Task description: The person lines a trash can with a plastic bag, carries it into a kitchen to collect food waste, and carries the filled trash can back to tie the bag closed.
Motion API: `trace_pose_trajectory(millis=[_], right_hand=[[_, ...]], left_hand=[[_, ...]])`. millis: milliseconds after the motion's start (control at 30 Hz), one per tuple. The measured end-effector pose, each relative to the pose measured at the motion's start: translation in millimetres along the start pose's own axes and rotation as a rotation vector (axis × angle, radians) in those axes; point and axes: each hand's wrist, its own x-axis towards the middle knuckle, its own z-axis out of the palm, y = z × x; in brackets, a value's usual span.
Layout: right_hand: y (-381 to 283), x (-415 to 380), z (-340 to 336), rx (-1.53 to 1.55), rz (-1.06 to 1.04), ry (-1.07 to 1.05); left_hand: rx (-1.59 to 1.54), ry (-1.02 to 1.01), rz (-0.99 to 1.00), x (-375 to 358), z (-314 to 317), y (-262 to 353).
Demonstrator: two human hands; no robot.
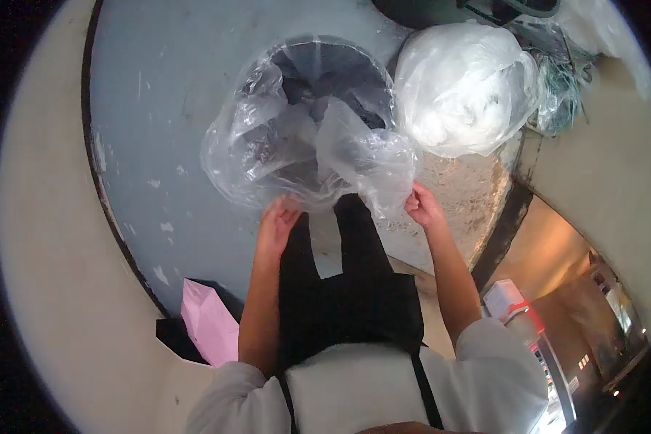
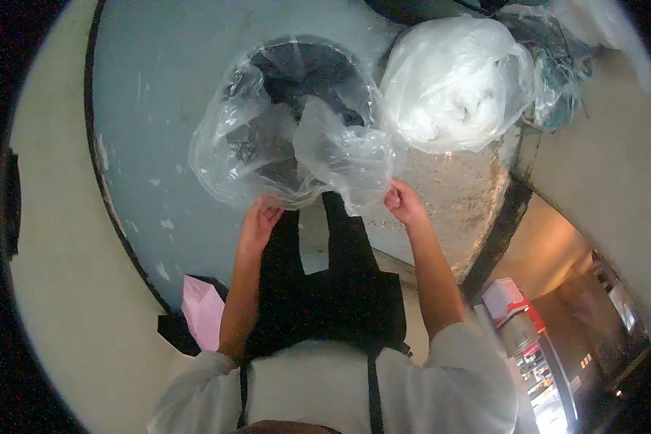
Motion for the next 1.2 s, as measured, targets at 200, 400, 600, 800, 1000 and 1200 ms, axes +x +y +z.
trace_pose_trajectory(millis=[200, 400, 600, 800, 1000, 1200], right_hand=[[16.0, 21.4, -103.9, 0.122, -0.166, 0.544], [49.7, 13.5, -23.7, -0.080, -0.407, 0.358], [54.7, 1.3, -18.3, -1.836, -0.360, 0.273], [39.5, 26.9, -8.4, -2.151, -0.572, 0.306], [33.8, 48.6, -13.7, -2.382, -0.302, 0.263], [75.1, 129.0, -57.6, -2.197, -0.238, 0.979]], left_hand=[[-0.667, 0.438, -0.001, 27.1, -157.6, -50.9], [-0.092, 0.844, 0.568, -20.4, -27.3, -39.7], [0.898, 0.480, 0.845, -36.5, -55.4, -61.0], [1.345, -0.054, 0.725, -51.7, -103.9, -21.1], [1.913, 0.040, 0.654, -27.7, -65.5, -13.5], [2.017, 0.075, 0.105, 94.1, -43.5, -43.6]])
